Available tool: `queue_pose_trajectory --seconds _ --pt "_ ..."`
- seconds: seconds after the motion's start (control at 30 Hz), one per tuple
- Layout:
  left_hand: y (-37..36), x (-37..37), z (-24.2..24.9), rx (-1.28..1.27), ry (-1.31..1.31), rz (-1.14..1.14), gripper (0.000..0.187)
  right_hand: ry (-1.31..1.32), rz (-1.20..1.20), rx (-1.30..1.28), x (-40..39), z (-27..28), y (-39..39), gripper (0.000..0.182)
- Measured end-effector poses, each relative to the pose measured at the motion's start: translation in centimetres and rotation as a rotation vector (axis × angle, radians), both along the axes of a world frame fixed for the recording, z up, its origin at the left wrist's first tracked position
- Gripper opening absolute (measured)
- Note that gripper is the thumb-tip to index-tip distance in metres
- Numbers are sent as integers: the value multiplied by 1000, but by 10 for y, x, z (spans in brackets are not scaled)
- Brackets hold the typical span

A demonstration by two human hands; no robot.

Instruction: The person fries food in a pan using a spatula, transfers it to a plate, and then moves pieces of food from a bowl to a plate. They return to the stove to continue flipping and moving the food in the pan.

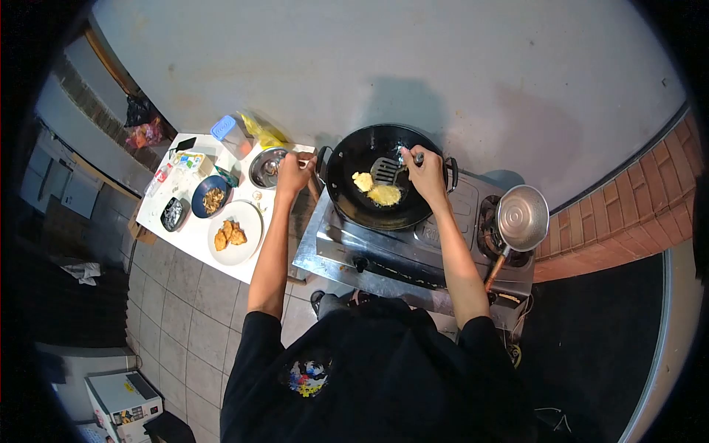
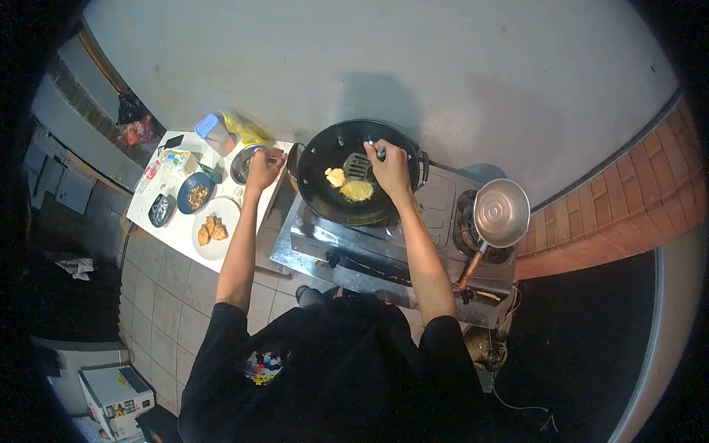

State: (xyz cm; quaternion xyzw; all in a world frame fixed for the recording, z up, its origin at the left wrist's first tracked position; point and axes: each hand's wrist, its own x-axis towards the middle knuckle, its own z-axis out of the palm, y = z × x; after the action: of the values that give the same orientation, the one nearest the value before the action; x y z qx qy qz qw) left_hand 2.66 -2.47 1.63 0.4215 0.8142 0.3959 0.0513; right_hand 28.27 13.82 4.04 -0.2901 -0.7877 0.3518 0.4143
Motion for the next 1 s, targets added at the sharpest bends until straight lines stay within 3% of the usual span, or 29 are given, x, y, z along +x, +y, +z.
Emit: queue_pose_trajectory --seconds 0.63,0.77,1.0 --pt "-2 1 0 43 23 13 28 8 67 94 5 35 -48 28" --pt "-3 6 3 13 12 18 28 128 112 154 0 29 -54 26" --pt "-6 4 2 28 10 0 28 112 -64 192 17 40 -44 27"
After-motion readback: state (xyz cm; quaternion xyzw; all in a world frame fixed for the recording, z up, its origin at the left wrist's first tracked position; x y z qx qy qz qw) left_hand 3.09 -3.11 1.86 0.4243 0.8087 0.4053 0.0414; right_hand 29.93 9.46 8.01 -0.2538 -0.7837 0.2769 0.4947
